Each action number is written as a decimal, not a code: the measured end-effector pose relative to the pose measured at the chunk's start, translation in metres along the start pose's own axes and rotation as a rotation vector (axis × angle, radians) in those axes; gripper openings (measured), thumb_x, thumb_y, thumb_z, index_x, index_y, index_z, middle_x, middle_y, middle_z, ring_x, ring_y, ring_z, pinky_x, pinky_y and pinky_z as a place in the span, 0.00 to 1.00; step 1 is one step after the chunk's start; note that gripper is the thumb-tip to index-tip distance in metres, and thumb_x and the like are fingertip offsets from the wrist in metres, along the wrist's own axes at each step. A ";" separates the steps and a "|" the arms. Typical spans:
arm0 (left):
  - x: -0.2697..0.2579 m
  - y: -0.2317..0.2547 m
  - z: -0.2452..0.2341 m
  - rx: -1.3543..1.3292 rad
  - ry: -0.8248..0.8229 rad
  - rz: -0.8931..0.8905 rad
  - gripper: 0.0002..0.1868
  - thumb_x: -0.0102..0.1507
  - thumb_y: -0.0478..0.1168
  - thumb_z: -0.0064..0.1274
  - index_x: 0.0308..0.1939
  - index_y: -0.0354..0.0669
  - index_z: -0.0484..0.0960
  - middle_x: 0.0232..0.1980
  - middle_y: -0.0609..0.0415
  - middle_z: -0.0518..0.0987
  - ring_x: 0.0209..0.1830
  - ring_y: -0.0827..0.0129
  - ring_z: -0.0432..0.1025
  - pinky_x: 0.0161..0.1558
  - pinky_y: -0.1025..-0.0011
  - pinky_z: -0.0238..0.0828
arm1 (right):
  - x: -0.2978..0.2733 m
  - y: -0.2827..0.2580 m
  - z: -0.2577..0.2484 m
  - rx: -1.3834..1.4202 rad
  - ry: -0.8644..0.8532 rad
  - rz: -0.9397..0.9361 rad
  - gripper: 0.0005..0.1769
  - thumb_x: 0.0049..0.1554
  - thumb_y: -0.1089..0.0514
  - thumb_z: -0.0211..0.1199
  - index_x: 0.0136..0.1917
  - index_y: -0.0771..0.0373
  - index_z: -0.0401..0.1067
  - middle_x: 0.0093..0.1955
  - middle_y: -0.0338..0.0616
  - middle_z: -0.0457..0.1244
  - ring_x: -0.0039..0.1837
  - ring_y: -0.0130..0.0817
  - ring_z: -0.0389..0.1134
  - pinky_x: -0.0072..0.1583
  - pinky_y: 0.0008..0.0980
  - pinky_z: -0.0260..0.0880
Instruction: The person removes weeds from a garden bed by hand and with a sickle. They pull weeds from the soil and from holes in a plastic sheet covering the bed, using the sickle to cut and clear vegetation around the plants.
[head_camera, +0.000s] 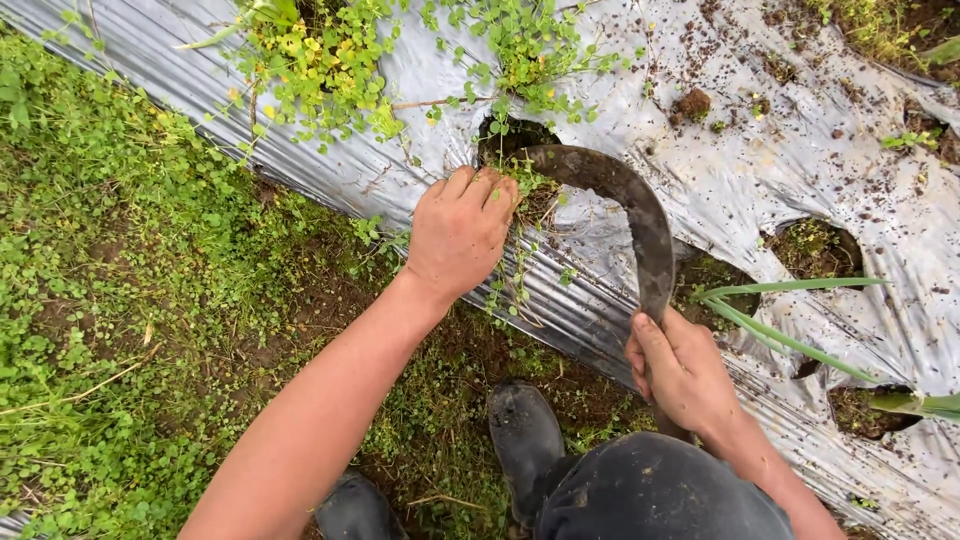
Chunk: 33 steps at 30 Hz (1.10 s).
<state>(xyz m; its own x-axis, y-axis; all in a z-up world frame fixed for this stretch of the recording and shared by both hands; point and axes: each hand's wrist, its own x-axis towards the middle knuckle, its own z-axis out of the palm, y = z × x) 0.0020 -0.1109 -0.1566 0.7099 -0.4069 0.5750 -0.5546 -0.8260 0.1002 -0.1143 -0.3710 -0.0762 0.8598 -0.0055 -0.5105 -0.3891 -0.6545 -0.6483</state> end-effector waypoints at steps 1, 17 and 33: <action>-0.002 0.001 0.001 0.002 -0.007 0.005 0.08 0.66 0.36 0.47 0.47 0.44 0.78 0.43 0.54 0.77 0.40 0.63 0.70 0.35 0.68 0.67 | -0.005 -0.001 -0.004 0.008 -0.003 0.002 0.25 0.69 0.50 0.45 0.32 0.60 0.65 0.22 0.41 0.63 0.21 0.32 0.62 0.27 0.33 0.63; 0.000 0.004 0.010 0.044 0.005 -0.091 0.09 0.64 0.37 0.48 0.47 0.47 0.80 0.47 0.54 0.81 0.43 0.62 0.72 0.37 0.67 0.70 | -0.007 0.013 -0.026 0.007 -0.091 0.079 0.24 0.69 0.52 0.45 0.34 0.62 0.67 0.24 0.43 0.64 0.24 0.35 0.65 0.30 0.34 0.68; -0.009 0.002 0.009 -0.034 0.047 -0.082 0.07 0.68 0.37 0.48 0.47 0.43 0.80 0.44 0.50 0.81 0.43 0.61 0.73 0.38 0.68 0.72 | -0.030 0.005 -0.036 0.041 -0.061 0.101 0.25 0.69 0.52 0.49 0.32 0.66 0.65 0.24 0.46 0.61 0.24 0.39 0.60 0.32 0.38 0.61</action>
<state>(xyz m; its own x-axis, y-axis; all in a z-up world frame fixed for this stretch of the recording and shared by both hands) -0.0013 -0.1125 -0.1687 0.7329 -0.3187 0.6011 -0.5100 -0.8421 0.1754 -0.1300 -0.4012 -0.0438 0.7943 -0.0229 -0.6071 -0.4869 -0.6218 -0.6135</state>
